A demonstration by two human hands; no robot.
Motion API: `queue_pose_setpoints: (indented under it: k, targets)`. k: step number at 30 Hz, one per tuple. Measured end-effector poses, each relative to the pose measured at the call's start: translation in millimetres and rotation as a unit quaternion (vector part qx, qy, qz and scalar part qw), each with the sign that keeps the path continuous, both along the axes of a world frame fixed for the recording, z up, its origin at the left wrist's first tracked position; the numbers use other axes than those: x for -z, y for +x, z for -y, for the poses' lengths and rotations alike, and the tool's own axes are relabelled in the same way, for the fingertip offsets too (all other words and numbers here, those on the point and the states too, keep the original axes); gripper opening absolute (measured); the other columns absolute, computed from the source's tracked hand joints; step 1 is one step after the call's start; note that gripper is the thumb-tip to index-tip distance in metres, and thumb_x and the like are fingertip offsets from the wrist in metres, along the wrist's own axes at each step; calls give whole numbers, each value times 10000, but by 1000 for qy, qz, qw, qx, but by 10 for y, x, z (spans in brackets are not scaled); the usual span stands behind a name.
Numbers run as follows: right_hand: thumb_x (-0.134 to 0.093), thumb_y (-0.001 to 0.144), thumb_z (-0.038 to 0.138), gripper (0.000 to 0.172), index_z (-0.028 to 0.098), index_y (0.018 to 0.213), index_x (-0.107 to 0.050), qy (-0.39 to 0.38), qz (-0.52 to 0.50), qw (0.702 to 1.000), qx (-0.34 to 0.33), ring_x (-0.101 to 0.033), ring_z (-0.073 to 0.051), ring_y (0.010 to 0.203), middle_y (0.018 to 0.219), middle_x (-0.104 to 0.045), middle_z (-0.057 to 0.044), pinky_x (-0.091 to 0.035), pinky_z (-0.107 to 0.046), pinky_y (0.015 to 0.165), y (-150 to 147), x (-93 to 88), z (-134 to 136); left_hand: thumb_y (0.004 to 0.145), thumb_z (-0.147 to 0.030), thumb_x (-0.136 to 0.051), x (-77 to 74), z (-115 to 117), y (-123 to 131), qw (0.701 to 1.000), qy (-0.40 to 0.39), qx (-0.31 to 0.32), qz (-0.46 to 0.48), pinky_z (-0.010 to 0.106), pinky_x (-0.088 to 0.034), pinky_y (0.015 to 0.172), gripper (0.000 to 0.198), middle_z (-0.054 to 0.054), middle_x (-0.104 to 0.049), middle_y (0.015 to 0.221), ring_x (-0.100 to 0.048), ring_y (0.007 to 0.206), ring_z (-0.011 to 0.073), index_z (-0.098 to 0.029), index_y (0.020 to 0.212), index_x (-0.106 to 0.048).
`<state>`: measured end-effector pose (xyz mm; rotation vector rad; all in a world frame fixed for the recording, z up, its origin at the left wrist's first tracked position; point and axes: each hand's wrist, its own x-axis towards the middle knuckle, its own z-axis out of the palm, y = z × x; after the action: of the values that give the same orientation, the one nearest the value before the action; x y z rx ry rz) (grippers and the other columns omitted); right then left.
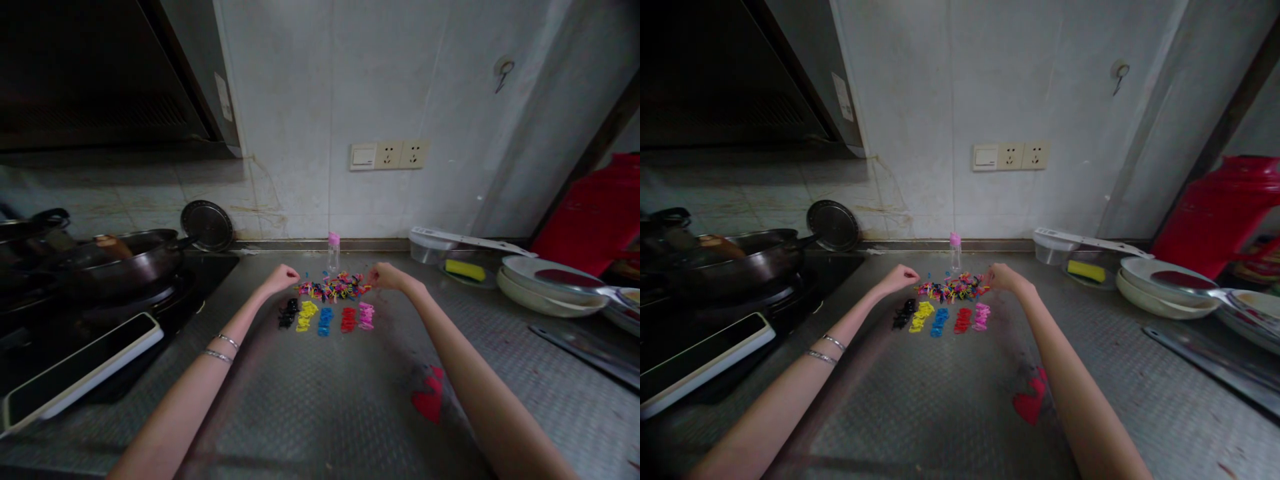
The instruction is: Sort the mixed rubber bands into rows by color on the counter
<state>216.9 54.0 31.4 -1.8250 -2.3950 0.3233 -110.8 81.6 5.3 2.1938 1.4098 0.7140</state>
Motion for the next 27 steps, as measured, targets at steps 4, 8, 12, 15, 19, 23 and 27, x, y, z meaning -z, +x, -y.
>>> queue_pose_setpoints:
  k: [4,8,12,15,19,23,27]
  targets:
    - [-579,624,133,183,147,771,-687,22,14,1000,13,-598,-152,675,740,-668,-78,-367,-186,538,-69,-74,24,642,-288,-539,-8,18,-37,999,-15,11,-31,230,-411,612,272,69,-669,725,-573,667,157,-88,752,-689]
    - [-560,645,134,235,160,846,-678,51,-12,999,-14,-594,-142,689,792,-667,-77,-360,-177,549,-291,-136,116,612,-312,-573,-42,63,-28,997,-35,21,-60,214,-383,558,269,56,-654,661,-542,613,142,-99,720,-697]
    - [-517,700,177,251,185,905,-662,86,-69,991,-71,-575,-124,704,811,-663,-46,-358,-167,572,-651,-148,269,585,-326,-597,-51,94,2,994,-50,34,-93,198,-345,504,264,33,-628,595,-491,542,113,-105,687,-699]
    - [-490,715,172,280,205,948,-642,101,-90,986,-94,-575,-122,704,800,-662,-31,-352,-167,572,-929,-92,416,585,-339,-601,-36,103,27,993,-50,48,-99,195,-322,477,277,28,-610,562,-456,502,97,-97,679,-698]
    - [-461,747,186,269,218,945,-639,99,-72,986,-116,-584,-136,786,875,-663,-38,-365,-175,637,-1202,14,601,585,-299,-591,-22,120,57,993,-49,42,-99,191,-323,474,241,27,-604,544,-449,492,92,-99,667,-699]
    - [-424,766,174,311,239,1004,-612,111,-59,983,-130,-584,-156,864,953,-653,-42,-378,-197,690,-1345,84,706,582,-295,-592,-35,152,87,993,-56,42,-99,188,-326,468,235,29,-608,545,-469,501,98,-102,663,-697]
    - [-450,749,176,328,242,1031,-603,95,-57,981,-159,-586,-157,872,991,-643,-42,-386,-198,700,-1378,97,720,569,-287,-604,-29,141,94,993,-52,38,-97,188,-334,479,217,30,-619,561,-483,515,102,-109,654,-695]
